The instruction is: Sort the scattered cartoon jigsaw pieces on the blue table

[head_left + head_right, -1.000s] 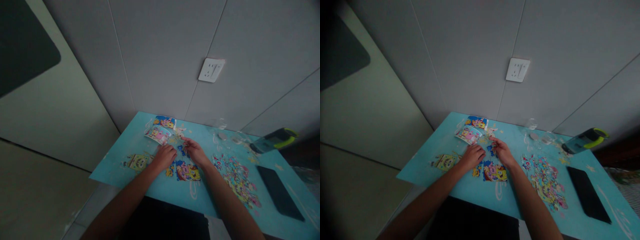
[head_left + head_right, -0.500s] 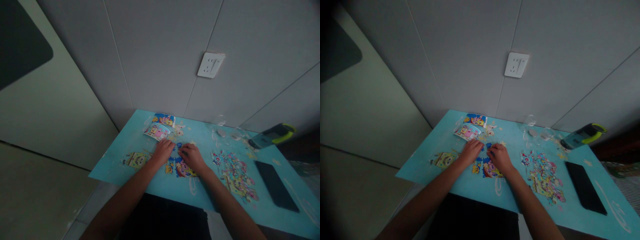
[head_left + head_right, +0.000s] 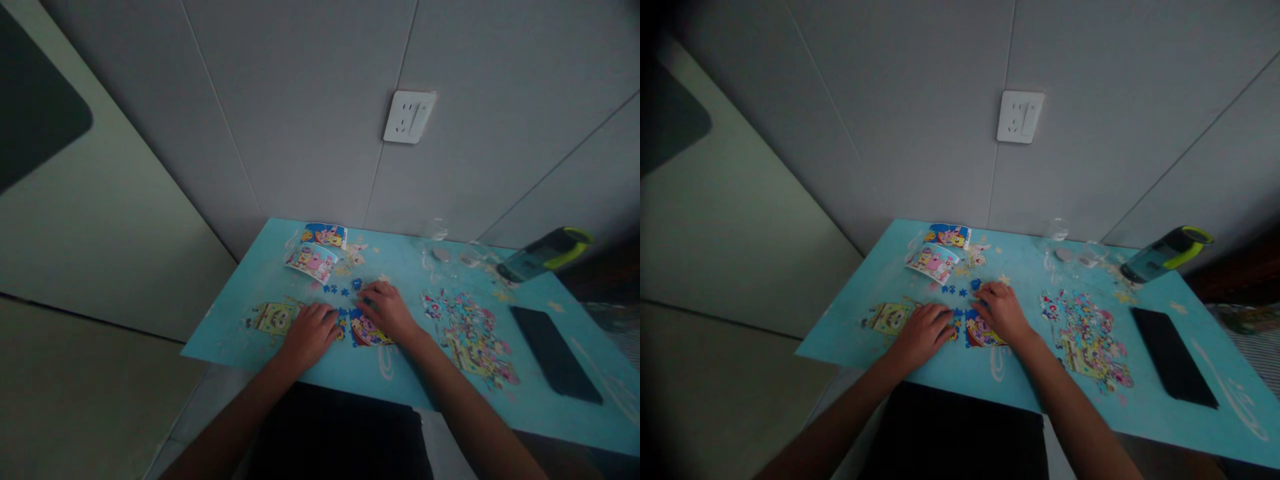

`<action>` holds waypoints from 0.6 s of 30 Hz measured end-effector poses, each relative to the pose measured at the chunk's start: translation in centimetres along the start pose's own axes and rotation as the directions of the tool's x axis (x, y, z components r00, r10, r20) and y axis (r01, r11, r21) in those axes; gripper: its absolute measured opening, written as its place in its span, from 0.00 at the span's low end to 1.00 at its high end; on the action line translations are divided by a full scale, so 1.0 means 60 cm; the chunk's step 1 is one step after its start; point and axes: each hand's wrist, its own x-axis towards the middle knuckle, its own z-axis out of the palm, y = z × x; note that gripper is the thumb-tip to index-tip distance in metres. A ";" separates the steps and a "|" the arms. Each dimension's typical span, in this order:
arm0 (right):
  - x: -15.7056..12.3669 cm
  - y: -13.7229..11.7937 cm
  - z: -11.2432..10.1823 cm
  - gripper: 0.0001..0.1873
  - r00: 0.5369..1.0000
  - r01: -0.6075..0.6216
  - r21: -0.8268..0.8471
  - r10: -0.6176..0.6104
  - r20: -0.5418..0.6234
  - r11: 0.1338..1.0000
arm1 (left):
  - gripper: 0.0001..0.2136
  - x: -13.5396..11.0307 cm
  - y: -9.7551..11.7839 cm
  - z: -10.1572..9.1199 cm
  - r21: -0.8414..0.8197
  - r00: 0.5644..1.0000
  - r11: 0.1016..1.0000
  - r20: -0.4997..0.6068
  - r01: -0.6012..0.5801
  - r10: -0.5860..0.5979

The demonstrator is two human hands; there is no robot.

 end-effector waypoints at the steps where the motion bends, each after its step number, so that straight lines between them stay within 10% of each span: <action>1: -0.004 -0.003 0.001 0.14 0.997 0.050 0.050 -0.053 0.052 0.998 | 0.12 0.000 0.000 0.002 0.006 1.000 1.000 0.001 0.003 -0.003; 18: -0.006 0.011 0.015 0.05 0.999 -0.040 0.236 0.035 0.023 0.971 | 0.08 0.044 -0.037 0.000 -0.172 0.995 0.985 0.098 -0.019 0.036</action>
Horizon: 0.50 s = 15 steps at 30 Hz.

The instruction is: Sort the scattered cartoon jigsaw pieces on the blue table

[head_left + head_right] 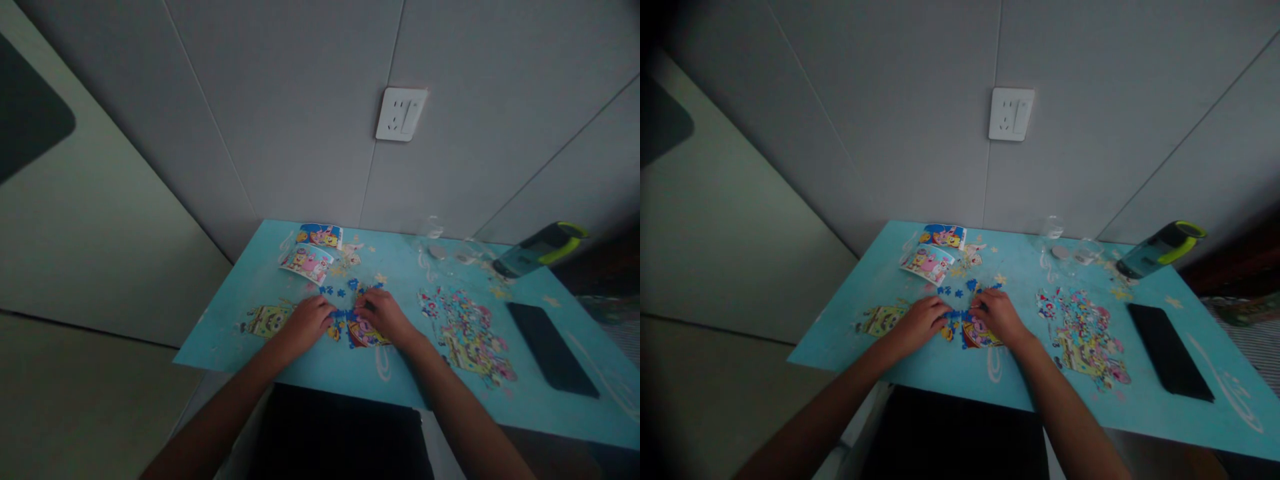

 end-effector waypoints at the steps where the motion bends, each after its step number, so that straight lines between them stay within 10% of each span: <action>1: 0.002 0.003 -0.003 0.05 1.000 -0.018 0.005 0.018 -0.023 1.000 | 0.07 0.002 0.000 -0.002 -0.004 1.000 1.000 0.005 -0.004 0.004; 15: 0.002 0.000 -0.028 0.13 0.999 -0.053 -0.298 0.050 -0.018 0.953 | 0.02 0.074 -0.009 -0.024 -0.123 0.986 0.988 0.123 -0.095 0.110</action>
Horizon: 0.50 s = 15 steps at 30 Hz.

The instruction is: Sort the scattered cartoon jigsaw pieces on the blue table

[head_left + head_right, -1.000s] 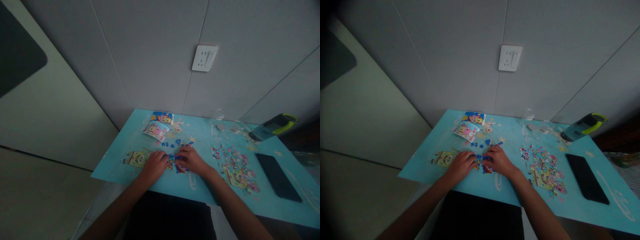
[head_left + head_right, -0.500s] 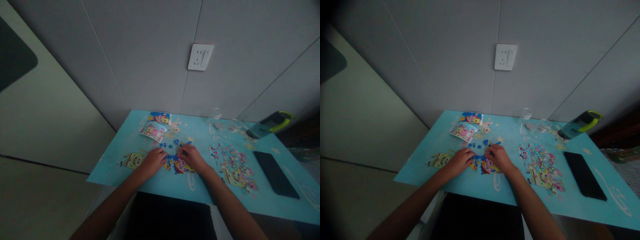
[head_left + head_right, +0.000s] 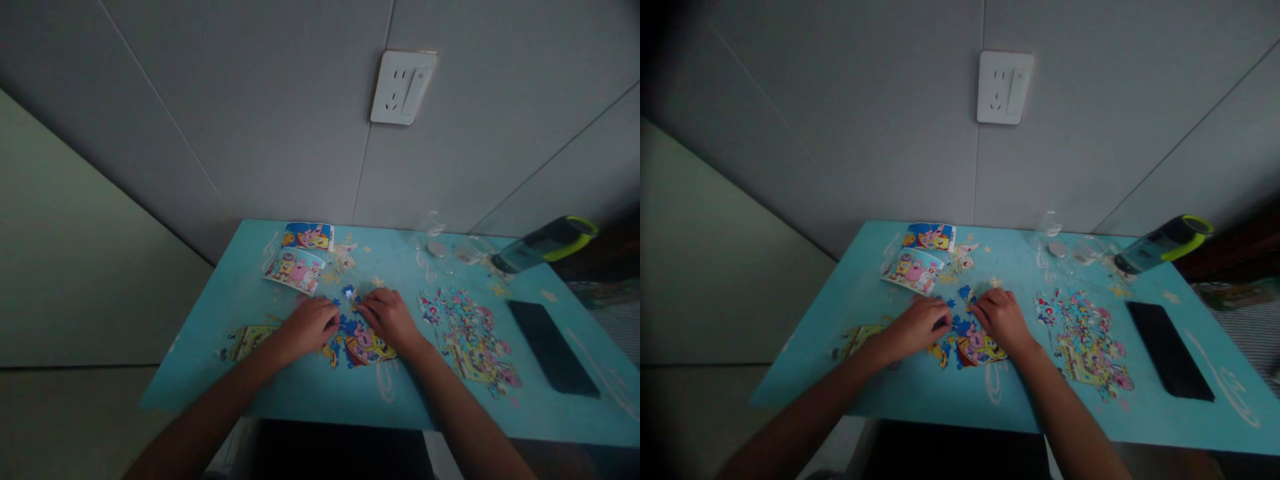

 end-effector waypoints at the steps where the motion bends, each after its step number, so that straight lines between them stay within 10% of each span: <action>1: -0.004 -0.004 0.000 0.13 1.000 0.004 0.022 -0.004 0.002 1.000 | 0.02 0.005 -0.002 -0.004 -0.012 1.000 1.000 -0.002 0.002 -0.002; 15: -0.006 -0.051 0.021 0.15 0.990 -0.071 0.077 0.061 0.126 0.994 | 0.03 0.015 -0.049 -0.005 -0.041 0.987 0.995 -0.131 0.086 -0.091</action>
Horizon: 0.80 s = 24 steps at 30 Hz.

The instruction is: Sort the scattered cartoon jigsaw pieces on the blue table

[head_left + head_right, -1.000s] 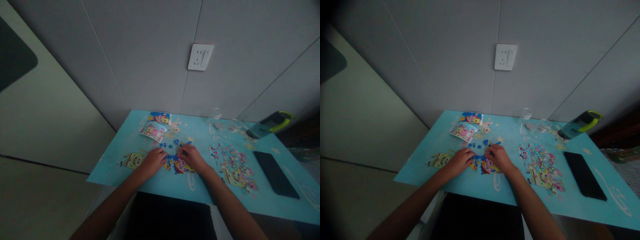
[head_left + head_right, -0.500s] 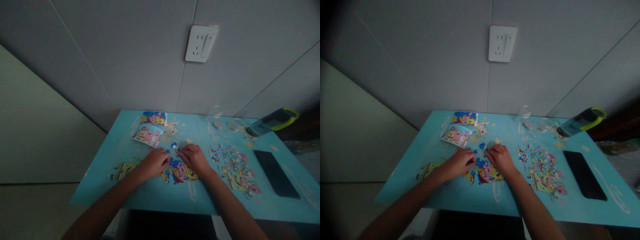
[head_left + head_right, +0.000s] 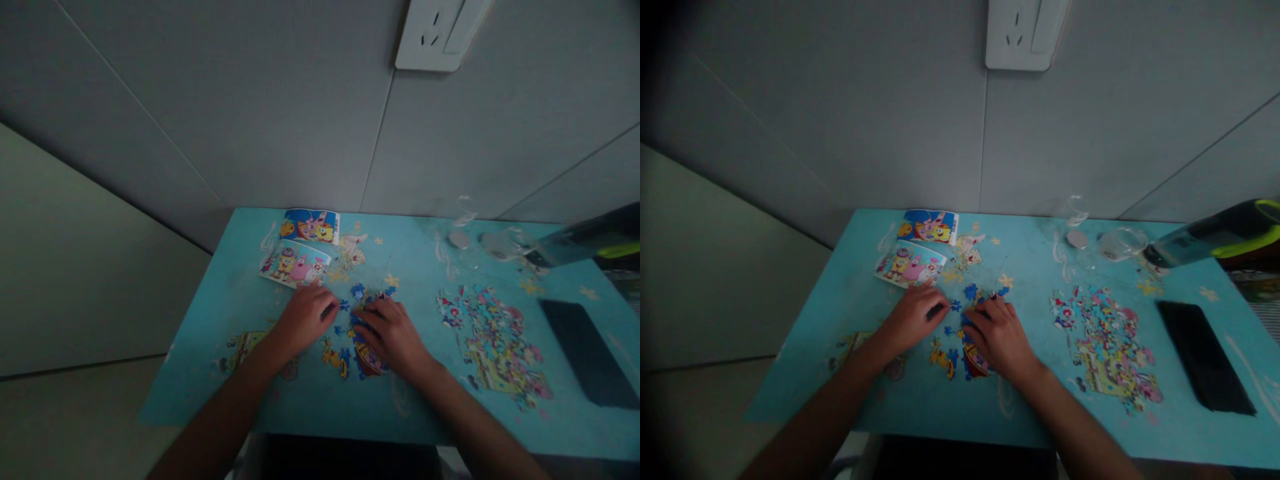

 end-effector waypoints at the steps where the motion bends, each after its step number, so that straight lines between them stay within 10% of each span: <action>1: 0.001 0.001 0.000 0.14 1.000 -0.017 -0.007 0.017 -0.015 1.000 | 0.02 0.001 0.002 0.001 0.007 1.000 1.000 -0.017 -0.001 0.001; 13: -0.038 0.015 -0.031 0.15 0.998 0.001 0.037 0.002 -0.068 0.999 | 0.11 0.001 -0.011 0.007 0.097 0.978 0.995 -0.206 -0.014 0.034; 24: -0.153 0.014 -0.054 0.22 0.998 0.044 -0.112 -0.040 0.038 0.993 | 0.05 -0.100 0.061 -0.004 0.260 0.946 0.915 0.190 -0.308 0.264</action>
